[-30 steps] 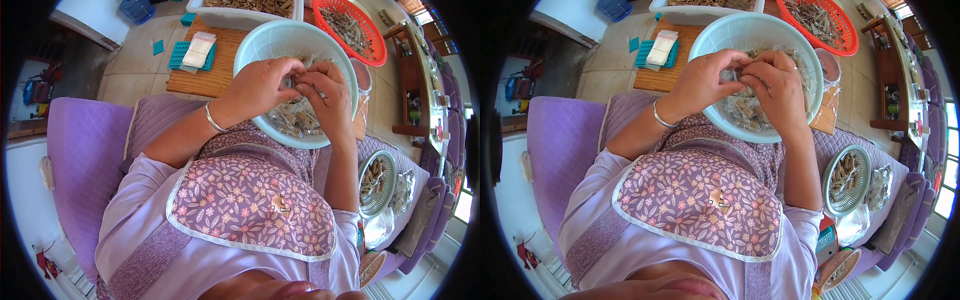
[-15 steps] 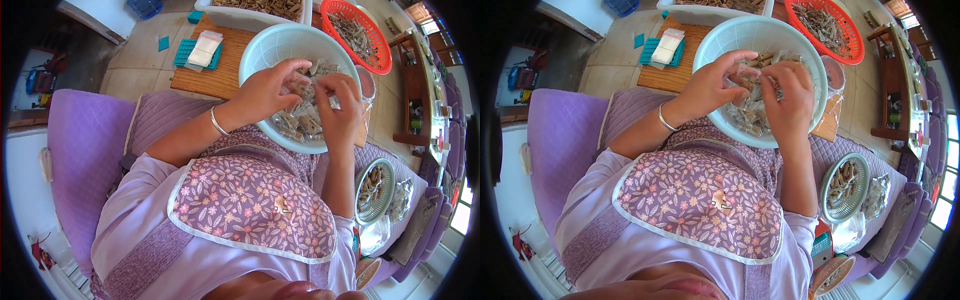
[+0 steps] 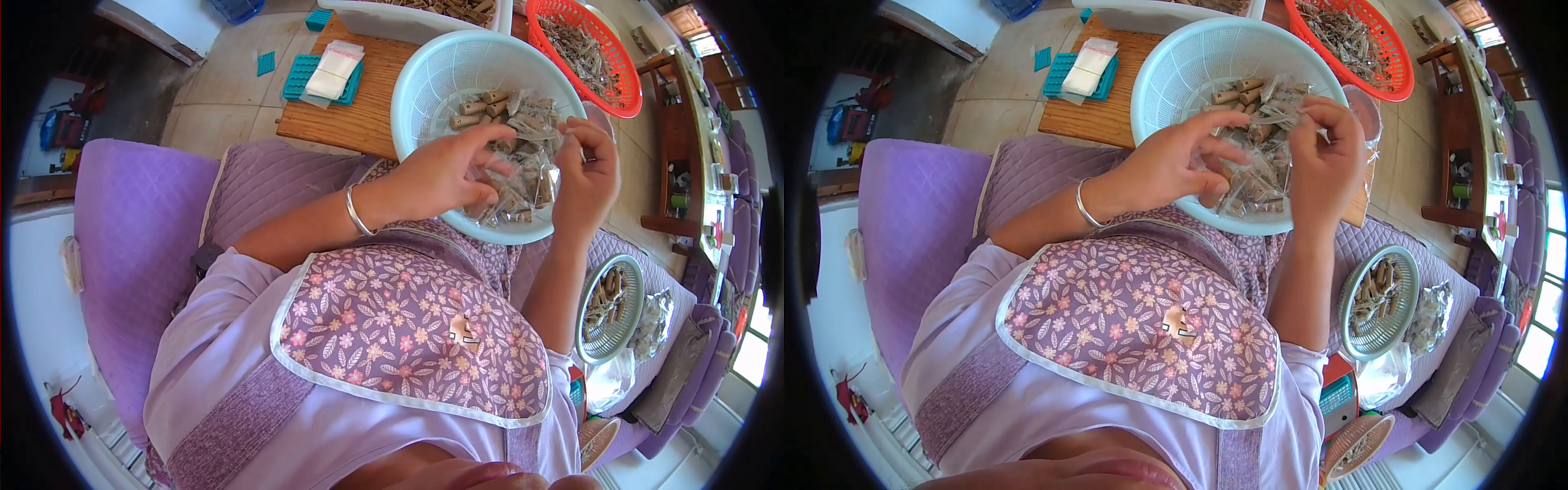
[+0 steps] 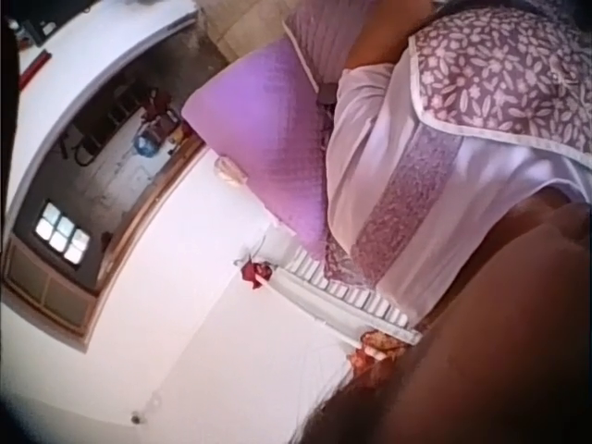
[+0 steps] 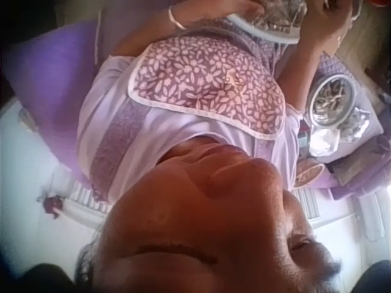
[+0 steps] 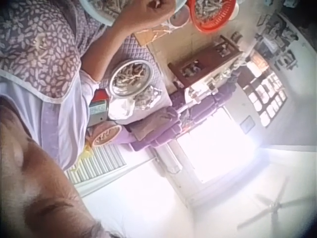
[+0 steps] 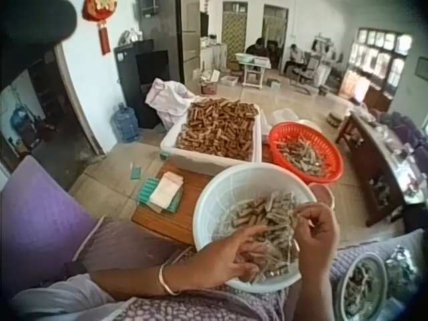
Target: The person puts small brown cylindrical items into clear plastic bags by hand.
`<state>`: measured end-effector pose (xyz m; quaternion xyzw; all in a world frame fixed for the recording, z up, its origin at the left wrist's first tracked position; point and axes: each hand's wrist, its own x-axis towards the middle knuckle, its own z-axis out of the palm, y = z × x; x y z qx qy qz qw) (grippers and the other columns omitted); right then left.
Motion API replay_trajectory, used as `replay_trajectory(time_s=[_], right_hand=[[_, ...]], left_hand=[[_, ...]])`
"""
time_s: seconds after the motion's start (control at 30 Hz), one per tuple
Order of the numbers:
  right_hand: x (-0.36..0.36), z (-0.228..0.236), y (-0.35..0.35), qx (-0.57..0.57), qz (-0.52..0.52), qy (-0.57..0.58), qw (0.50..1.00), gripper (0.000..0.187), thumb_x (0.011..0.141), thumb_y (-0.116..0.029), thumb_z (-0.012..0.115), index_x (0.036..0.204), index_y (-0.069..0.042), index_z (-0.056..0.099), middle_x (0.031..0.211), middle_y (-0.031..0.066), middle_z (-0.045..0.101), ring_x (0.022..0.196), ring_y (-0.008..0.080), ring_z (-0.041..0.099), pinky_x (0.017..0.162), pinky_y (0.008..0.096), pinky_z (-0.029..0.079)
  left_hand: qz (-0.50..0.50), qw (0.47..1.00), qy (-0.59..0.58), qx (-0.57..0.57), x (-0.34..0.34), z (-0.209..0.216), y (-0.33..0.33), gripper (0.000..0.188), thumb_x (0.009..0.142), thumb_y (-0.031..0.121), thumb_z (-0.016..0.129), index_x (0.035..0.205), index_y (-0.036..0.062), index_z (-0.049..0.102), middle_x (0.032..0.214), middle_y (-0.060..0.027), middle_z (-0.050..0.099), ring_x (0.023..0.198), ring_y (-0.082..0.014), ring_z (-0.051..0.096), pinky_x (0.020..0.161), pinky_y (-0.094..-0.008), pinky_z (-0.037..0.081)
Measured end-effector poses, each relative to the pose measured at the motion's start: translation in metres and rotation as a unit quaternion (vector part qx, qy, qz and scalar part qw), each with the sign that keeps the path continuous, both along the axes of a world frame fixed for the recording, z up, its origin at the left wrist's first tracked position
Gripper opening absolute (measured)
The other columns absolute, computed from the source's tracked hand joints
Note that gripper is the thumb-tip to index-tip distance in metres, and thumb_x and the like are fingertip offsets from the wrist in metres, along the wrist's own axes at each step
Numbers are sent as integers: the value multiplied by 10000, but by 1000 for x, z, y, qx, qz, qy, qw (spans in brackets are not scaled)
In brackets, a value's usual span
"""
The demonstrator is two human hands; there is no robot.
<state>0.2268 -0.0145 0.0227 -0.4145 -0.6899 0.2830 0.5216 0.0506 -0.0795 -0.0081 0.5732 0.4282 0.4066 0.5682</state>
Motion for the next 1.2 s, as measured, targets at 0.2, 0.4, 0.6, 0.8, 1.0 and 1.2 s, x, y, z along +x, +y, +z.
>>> replay_trajectory(time_s=[0.2, 0.4, 0.6, 0.8, 1.0, 1.2], right_hand=[[27, -36, -20, -199, 158, 217, 943, 162, 839, 121, 474, 880, -4, 569, 981, 97, 584, 791, 133, 569, 695, 239, 479], [12, -37, -38, -230, 157, 160, 947, 112, 848, 77, 577, 923, -4, 596, 997, 58, 576, 844, 91, 539, 761, 215, 447], [12, -40, -37, -252, 183, 179, 933, 123, 862, 10, 671, 956, -4, 593, 970, 51, 620, 806, 83, 558, 728, 215, 464], [14, -42, -35, -245, 203, 231, 920, 154, 864, 14, 666, 995, -9, 588, 943, 54, 633, 772, 88, 580, 678, 226, 494], [11, -47, -35, -274, 239, 314, 877, 149, 885, 5, 637, 1028, -10, 595, 941, 58, 629, 792, 101, 588, 684, 232, 494], [8, -44, -29, -327, 260, 342, 842, 132, 893, 24, 590, 1022, 3, 605, 963, 73, 630, 800, 113, 584, 709, 248, 483]], left_hand=[[52, 986, -153, -37, 0, -15, 2, 563, 828, -10, 692, 1308, 5, 399, 1248, -180, 572, 976, -165, 613, 836, -294, 517], [65, 986, -151, -33, 0, -15, 0, 398, 835, 1, 697, 1177, 2, 492, 1224, -156, 574, 983, -152, 603, 869, -294, 512], [89, 987, -132, -6, -4, -14, 0, 202, 843, 17, 697, 1016, 5, 593, 1122, -107, 615, 972, -137, 603, 878, -285, 507], [85, 992, -54, 74, -15, -1, 0, 102, 845, 1, 685, 929, 40, 641, 980, -16, 621, 911, -105, 597, 836, -252, 496], [50, 966, 70, 245, -25, -1, 5, 114, 827, -50, 661, 855, 60, 670, 918, -20, 604, 843, -128, 593, 747, -258, 488], [41, 953, 76, 290, -29, -3, 8, 142, 830, -75, 625, 843, 56, 679, 901, -28, 610, 835, -146, 595, 727, -247, 478]])
